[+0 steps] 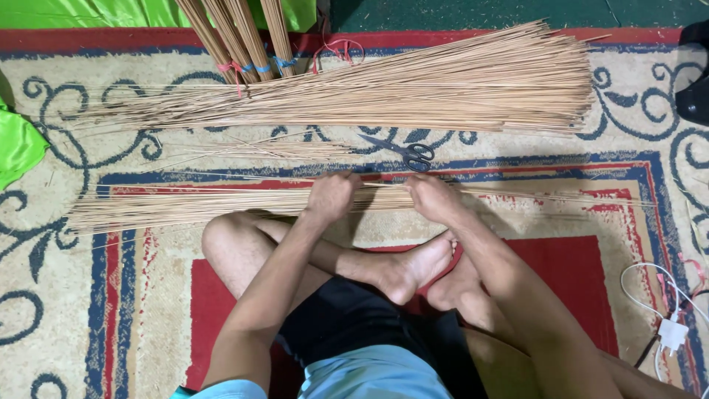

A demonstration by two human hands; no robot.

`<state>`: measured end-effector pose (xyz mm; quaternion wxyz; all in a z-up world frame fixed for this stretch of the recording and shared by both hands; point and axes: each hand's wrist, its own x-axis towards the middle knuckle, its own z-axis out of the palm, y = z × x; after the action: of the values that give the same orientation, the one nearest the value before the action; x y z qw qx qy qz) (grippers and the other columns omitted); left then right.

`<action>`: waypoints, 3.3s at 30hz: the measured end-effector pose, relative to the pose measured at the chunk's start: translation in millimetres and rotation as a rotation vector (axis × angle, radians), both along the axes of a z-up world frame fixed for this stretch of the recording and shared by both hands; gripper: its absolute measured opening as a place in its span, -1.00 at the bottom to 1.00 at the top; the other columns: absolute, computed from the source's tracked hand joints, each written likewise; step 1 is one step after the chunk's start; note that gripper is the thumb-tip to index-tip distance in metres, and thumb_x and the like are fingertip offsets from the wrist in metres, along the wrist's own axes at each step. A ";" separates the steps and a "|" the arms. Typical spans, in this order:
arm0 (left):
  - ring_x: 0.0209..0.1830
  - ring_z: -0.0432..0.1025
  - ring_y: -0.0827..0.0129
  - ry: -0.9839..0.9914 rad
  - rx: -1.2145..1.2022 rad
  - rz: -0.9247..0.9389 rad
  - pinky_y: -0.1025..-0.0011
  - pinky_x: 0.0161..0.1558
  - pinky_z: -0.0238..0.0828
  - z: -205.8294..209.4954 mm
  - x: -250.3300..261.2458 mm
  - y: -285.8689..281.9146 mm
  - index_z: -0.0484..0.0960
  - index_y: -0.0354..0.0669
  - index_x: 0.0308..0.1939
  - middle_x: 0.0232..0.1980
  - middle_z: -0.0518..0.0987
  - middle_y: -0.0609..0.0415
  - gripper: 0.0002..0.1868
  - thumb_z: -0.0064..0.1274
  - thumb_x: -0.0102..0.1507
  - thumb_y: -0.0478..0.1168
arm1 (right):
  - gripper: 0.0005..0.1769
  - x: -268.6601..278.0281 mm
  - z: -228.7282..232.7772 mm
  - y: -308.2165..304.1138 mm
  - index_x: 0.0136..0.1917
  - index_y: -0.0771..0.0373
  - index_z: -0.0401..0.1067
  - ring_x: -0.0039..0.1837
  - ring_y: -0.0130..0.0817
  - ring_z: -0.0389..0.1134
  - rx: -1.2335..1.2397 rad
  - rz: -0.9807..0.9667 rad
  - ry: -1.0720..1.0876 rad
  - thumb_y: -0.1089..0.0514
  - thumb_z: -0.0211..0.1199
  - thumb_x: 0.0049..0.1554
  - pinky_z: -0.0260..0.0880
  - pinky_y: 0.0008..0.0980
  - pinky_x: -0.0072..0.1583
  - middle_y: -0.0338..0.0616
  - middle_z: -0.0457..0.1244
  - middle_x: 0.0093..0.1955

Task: Trimming the ends of thin wooden sticks using scissors to create uniform bundles

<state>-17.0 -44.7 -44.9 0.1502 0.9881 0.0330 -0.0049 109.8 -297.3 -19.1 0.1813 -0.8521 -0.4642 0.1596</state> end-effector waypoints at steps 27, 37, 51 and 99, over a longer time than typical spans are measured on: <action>-0.24 0.65 0.15 -0.020 -0.083 -0.044 0.22 -0.15 0.65 17.4 0.0 10.6 0.66 0.03 -0.23 -0.23 0.63 0.19 -0.87 0.00 0.33 -0.26 | -0.75 -16.2 69.7 40.3 0.05 0.39 0.51 0.10 0.33 0.41 0.058 0.035 0.158 0.25 0.06 0.24 0.45 0.08 0.13 0.33 0.38 -0.03; 0.10 0.55 0.26 -0.527 0.016 -0.094 0.09 0.43 0.18 15.1 -6.8 -4.3 0.61 0.01 0.05 -0.06 0.60 0.12 -0.75 0.13 0.29 -0.13 | -0.79 -10.5 1.1 69.9 -0.02 0.19 0.50 0.04 0.12 0.44 0.145 -0.016 0.101 0.15 0.05 0.24 0.47 -0.03 0.05 0.09 0.36 -0.15; 0.38 0.41 -0.01 -0.595 -2.014 0.579 0.07 0.34 0.35 -25.0 20.7 -40.4 0.26 -0.30 0.43 0.35 0.51 -0.29 -0.62 -0.33 0.53 -0.34 | -0.81 2.9 1.8 88.7 -0.10 0.13 0.60 -0.09 -0.03 0.48 0.128 -0.173 0.345 0.19 0.15 0.18 0.44 -0.07 0.00 -0.11 0.42 -0.31; -0.03 0.62 0.05 -0.709 -1.715 0.877 0.34 -0.02 0.63 -91.7 44.0 -49.4 0.43 -0.31 -0.04 -0.04 0.67 -0.33 -0.84 -0.31 0.49 -0.40 | -0.50 62.6 86.4 179.9 0.01 0.33 0.61 0.16 0.22 0.46 -0.775 0.235 -0.106 -0.06 0.35 -0.08 0.46 0.10 0.17 0.28 0.42 0.01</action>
<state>26.9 -94.1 -136.6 0.7954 0.3939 0.3305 0.3209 172.5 -117.4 67.3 -0.1967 -0.8056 -0.4726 0.2983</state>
